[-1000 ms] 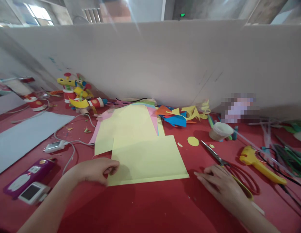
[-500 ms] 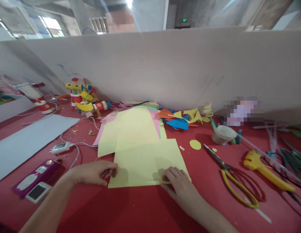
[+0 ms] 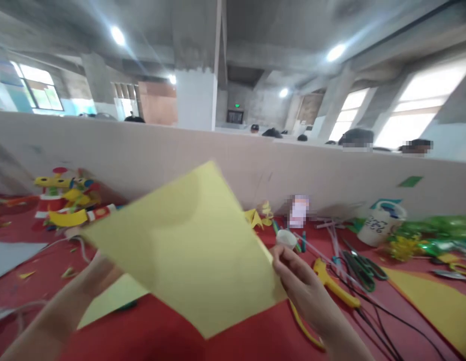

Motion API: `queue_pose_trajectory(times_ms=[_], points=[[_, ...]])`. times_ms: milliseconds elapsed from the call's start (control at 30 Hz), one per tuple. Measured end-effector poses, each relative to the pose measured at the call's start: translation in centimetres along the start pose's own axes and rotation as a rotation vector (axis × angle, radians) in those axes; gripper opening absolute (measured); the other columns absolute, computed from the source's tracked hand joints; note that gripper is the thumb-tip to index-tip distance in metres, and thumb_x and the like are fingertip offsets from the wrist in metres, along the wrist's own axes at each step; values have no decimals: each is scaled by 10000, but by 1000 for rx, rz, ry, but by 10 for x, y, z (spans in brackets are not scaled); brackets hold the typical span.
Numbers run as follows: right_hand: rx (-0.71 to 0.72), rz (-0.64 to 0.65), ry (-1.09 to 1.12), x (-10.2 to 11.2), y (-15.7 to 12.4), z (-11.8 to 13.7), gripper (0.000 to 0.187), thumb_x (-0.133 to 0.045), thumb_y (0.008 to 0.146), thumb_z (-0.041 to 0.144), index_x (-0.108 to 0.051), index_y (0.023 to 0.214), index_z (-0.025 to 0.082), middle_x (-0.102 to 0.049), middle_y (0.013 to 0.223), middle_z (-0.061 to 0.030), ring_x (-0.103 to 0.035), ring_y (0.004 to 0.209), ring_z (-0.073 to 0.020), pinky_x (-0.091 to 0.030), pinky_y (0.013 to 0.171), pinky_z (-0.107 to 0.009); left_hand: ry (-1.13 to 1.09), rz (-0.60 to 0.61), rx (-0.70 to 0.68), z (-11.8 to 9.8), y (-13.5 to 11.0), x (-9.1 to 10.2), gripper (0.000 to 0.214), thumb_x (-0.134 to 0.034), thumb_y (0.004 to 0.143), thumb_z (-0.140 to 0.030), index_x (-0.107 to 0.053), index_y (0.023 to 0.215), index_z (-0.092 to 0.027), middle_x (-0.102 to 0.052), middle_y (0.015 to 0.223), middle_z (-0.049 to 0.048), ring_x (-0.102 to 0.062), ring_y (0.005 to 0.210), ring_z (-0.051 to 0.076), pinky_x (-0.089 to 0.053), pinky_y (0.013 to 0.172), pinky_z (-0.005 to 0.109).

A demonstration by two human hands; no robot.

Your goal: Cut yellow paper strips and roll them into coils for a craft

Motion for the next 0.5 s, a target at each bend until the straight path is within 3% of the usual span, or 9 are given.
queue_pose_trajectory(times_ms=[33, 100, 167, 267, 333, 500], points=[[14, -97, 86, 11, 4, 3, 221, -497, 800, 442, -449, 777, 227, -450, 662, 46, -436, 560, -109, -360, 509, -201, -89, -14, -17, -8, 6, -9, 780, 19, 780, -635, -521, 1155, -215, -683, 844, 48, -574, 920, 268, -459, 744, 374], [39, -243, 188, 24, 12, -1, 220, -536, 771, 441, -456, 802, 238, -460, 688, 45, -453, 585, -116, -376, 529, -209, -567, -11, 85, -14, 15, -32, 830, -27, 723, -710, -544, 1129, -203, -695, 837, 72, -580, 936, 305, -459, 748, 403], [75, -340, 197, 30, 19, -8, 241, -551, 751, 453, -468, 800, 233, -447, 675, 41, -453, 599, -123, -379, 535, -212, -782, 1, 149, -24, 19, -54, 777, -108, 715, -727, -538, 1136, -235, -697, 878, 55, -586, 944, 312, -453, 773, 416], [140, -463, 78, 37, 23, -12, 265, -538, 748, 471, -463, 764, 218, -434, 688, 28, -438, 644, -136, -387, 587, -233, -829, 73, 95, -49, 20, -77, 741, -209, 702, -718, -523, 1159, -227, -679, 967, 68, -565, 979, 330, -451, 785, 428], [198, -503, -29, 40, 21, -7, 269, -518, 761, 474, -450, 747, 214, -420, 692, 25, -417, 655, -140, -381, 609, -244, -784, 47, 73, -57, 18, -80, 604, -365, 722, -619, -478, 1191, -255, -668, 998, 55, -573, 961, 318, -466, 758, 410], [224, -472, -183, 39, 17, 3, 263, -453, 809, 465, -421, 732, 216, -391, 658, 29, -384, 612, -136, -362, 560, -241, -682, -11, 5, -58, 6, -76, 610, -405, 744, -561, -317, 1286, -295, -573, 1185, 44, -523, 1054, 306, -485, 762, 391]])
Point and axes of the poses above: each hand's wrist, its own y-axis towards the middle knuckle, its own x-axis out of the back of the hand, z = x × y, the point moved 9 cm from there along y, towards the middle knuckle
